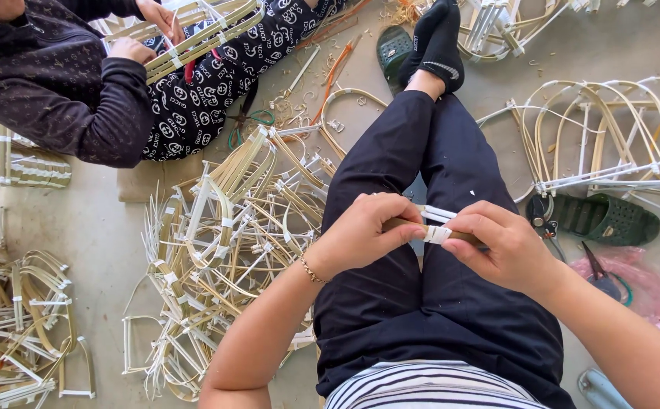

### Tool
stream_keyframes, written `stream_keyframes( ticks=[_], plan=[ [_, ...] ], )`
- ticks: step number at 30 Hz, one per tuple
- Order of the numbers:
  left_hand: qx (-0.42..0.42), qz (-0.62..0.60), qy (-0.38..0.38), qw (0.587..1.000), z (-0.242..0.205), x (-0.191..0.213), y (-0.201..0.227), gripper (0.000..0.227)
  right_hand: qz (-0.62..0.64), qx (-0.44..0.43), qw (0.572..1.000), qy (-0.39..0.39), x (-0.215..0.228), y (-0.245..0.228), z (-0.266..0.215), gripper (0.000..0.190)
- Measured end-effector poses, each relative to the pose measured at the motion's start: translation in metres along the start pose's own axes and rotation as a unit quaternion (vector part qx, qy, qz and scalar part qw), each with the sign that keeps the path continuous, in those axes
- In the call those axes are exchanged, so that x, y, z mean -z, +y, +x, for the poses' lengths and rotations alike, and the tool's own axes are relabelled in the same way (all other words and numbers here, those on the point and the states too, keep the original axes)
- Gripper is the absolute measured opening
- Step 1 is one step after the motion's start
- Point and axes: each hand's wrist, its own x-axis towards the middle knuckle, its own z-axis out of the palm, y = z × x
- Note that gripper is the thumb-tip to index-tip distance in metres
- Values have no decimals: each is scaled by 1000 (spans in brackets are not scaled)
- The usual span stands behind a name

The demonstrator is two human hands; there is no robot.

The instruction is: Assembling and taping small bamboo or wooden frame components for furniture manufacturing.

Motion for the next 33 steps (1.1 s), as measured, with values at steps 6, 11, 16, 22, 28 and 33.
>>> stream_keyframes(
  ticks=[6,11,16,22,28,33],
  plan=[
    [-61,29,9,998,-2,-9,3,13,-8,-30,1000,-6,-2,-5,-5,20],
    [-68,103,26,992,-4,-16,3,13,-25,-28,999,-13,-1,-9,-4,18],
    [-52,105,14,993,-5,-19,3,15,-1,-51,999,-19,7,-8,-7,18],
    [-62,123,20,990,-7,-28,5,15,34,-138,989,-37,6,-8,-17,17],
    [-22,134,15,991,-8,-33,-2,19,50,-169,982,-66,1,-6,-20,16],
    [-7,118,-5,993,-10,-25,-3,22,60,-185,976,-98,1,-8,-18,18]
  ],
)
